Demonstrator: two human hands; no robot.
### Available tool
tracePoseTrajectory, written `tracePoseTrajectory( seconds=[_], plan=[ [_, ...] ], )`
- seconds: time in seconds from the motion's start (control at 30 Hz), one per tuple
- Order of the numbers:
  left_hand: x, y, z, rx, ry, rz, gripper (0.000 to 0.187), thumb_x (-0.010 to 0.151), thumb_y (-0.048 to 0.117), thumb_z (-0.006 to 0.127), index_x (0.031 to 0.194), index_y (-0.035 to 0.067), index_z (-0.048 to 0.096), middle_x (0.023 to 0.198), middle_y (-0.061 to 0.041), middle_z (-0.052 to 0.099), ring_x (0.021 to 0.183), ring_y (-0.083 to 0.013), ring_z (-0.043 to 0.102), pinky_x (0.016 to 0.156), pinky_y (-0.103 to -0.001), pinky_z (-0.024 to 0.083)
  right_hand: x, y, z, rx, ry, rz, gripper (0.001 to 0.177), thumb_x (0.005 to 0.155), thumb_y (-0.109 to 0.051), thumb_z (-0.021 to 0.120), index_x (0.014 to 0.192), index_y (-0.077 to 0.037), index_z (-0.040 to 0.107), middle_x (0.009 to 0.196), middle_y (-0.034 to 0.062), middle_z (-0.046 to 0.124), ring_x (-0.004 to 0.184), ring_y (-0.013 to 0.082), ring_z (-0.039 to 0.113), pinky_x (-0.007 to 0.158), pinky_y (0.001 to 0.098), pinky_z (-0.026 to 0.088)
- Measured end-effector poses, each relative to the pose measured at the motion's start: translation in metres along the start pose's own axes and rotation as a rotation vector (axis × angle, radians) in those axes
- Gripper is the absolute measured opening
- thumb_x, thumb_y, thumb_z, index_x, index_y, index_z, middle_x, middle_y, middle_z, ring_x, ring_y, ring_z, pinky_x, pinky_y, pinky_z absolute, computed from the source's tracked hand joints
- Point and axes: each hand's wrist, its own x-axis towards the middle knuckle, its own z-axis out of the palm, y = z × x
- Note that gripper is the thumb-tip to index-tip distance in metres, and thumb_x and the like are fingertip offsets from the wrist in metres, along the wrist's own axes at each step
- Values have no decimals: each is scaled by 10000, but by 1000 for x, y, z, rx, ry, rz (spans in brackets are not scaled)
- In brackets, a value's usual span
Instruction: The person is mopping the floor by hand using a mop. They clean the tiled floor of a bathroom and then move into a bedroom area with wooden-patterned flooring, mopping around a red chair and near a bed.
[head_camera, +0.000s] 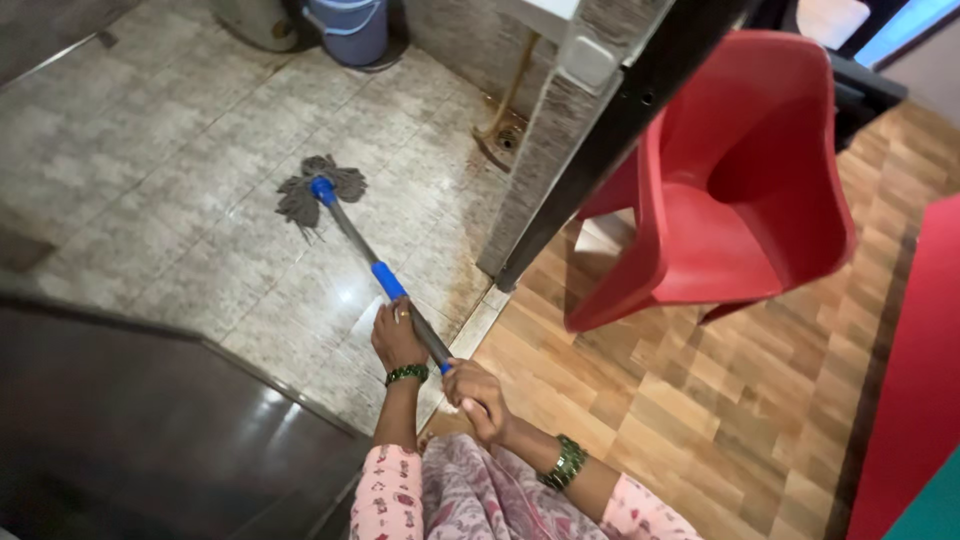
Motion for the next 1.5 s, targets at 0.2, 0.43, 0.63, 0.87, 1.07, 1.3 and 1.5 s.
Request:
tracePoseTrajectory(
  seconds=[0.2,0.43,0.63,0.87,1.07,1.3,1.5],
  plan=[
    [-22,9,8,-141,-233,-80,795,705,7,736,1446,130,474,1477,-212,499,1388,-442,433,1121,-506,396,-10,12,-6,-34,42,80,310,1008,-241,452,799,-33,548,785,112,580,851,309,610,1095,504,426],
    [-87,108,-26,-268,35,188,672,649,36,745,1282,37,522,1395,-292,526,1315,-499,476,1107,-567,384,-48,-97,-77,-9,118,51,450,1056,-340,403,775,-30,566,739,109,582,758,282,567,903,456,459],
    [-161,217,-86,-543,16,326,523,775,194,847,1189,83,547,1227,-158,635,1143,-390,637,989,-498,501,-98,-243,-144,18,177,121,547,1069,-387,388,726,0,566,704,133,605,703,271,603,771,432,487],
    [-190,309,-114,-1017,6,638,484,858,194,785,1233,11,539,1268,-231,632,929,-291,720,784,-394,617,-139,-327,-182,105,514,-104,430,1005,-354,537,659,-99,519,556,45,608,551,204,654,758,472,489],
    [-193,296,-96,-882,183,682,298,787,156,743,1031,98,581,910,-129,685,746,-298,703,631,-387,583,-151,-304,-220,131,-96,-217,398,1110,-227,445,762,-54,528,727,139,661,754,313,721,880,526,499],
    [-146,265,-74,-964,230,705,248,808,107,698,991,75,534,875,-120,657,735,-288,681,664,-385,596,-153,-232,-205,200,-223,-221,403,1117,-111,452,754,27,561,803,235,670,791,354,704,874,542,525],
    [-66,209,-42,-929,222,648,208,765,144,696,892,60,556,860,-130,658,727,-314,677,648,-393,569,-110,-131,-140,148,16,-427,419,1081,-79,476,664,-40,476,671,160,622,678,308,704,774,527,553]
  ],
)
